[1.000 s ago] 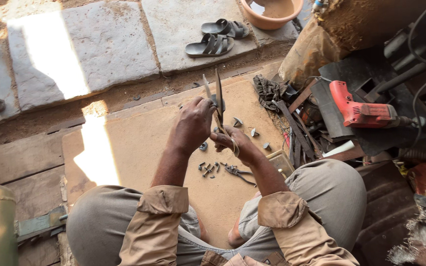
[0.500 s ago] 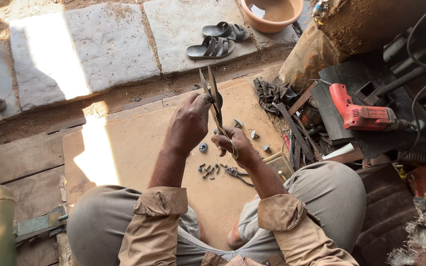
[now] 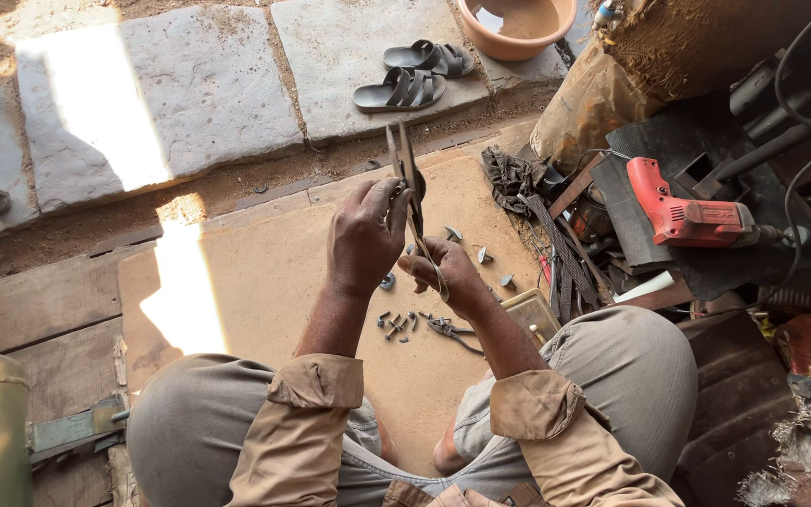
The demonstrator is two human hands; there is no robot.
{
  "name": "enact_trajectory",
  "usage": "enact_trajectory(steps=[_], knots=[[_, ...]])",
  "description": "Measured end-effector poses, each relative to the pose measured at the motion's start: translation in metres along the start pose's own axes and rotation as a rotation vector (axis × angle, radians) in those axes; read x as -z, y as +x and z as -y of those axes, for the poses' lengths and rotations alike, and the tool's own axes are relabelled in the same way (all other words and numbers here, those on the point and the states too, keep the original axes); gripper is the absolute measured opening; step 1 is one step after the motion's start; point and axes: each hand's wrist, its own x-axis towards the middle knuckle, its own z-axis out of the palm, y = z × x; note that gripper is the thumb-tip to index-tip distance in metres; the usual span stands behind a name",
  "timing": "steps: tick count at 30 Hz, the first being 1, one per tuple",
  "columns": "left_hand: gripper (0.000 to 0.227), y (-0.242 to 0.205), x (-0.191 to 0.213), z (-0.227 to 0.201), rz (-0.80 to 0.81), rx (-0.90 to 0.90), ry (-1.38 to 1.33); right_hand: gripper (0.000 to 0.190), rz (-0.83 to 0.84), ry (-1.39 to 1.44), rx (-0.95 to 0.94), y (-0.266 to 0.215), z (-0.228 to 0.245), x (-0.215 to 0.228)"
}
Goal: The person cuts small rubber plugs using a large pair of shears while sitting on the floor.
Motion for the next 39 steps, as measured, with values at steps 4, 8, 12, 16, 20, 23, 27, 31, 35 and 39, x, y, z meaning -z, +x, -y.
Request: enact_trajectory(steps=[4,8,12,16,20,23,27,31,35,39], knots=[[0.015,0.001,-0.005,0.003,0.087,0.056,0.010,0.042,0.009,-0.050,-0.042,0.001,0.001,-0.001],[0.017,-0.002,-0.009,0.001,0.170,0.034,-0.007,0.052,0.101,0.066,0.048,0.001,0.004,0.001],[0.017,-0.002,-0.005,-0.003,0.199,0.033,-0.037,0.057,0.065,0.080,0.049,-0.001,0.007,0.003],[0.017,0.003,0.001,-0.003,0.173,0.021,-0.059,0.049,0.047,0.127,0.018,-0.002,0.004,0.000],[0.018,0.005,0.006,0.000,0.133,-0.005,-0.026,0.039,0.037,0.125,0.013,0.000,-0.002,0.001],[0.017,0.004,0.009,0.003,0.149,0.006,-0.002,0.033,0.028,0.101,-0.007,0.002,-0.007,0.002],[0.020,0.003,0.007,0.008,0.148,0.045,-0.043,0.030,0.030,0.096,-0.036,0.005,-0.013,0.005],[0.026,0.007,0.008,0.017,0.095,0.073,0.007,0.033,0.041,-0.006,-0.055,0.004,-0.015,-0.001],[0.014,0.010,0.018,0.033,0.023,0.130,0.041,0.036,0.040,0.017,-0.098,0.002,-0.006,-0.004],[0.014,-0.003,0.017,0.062,-0.023,0.380,0.099,0.042,0.044,0.089,0.027,-0.005,0.020,0.014]])
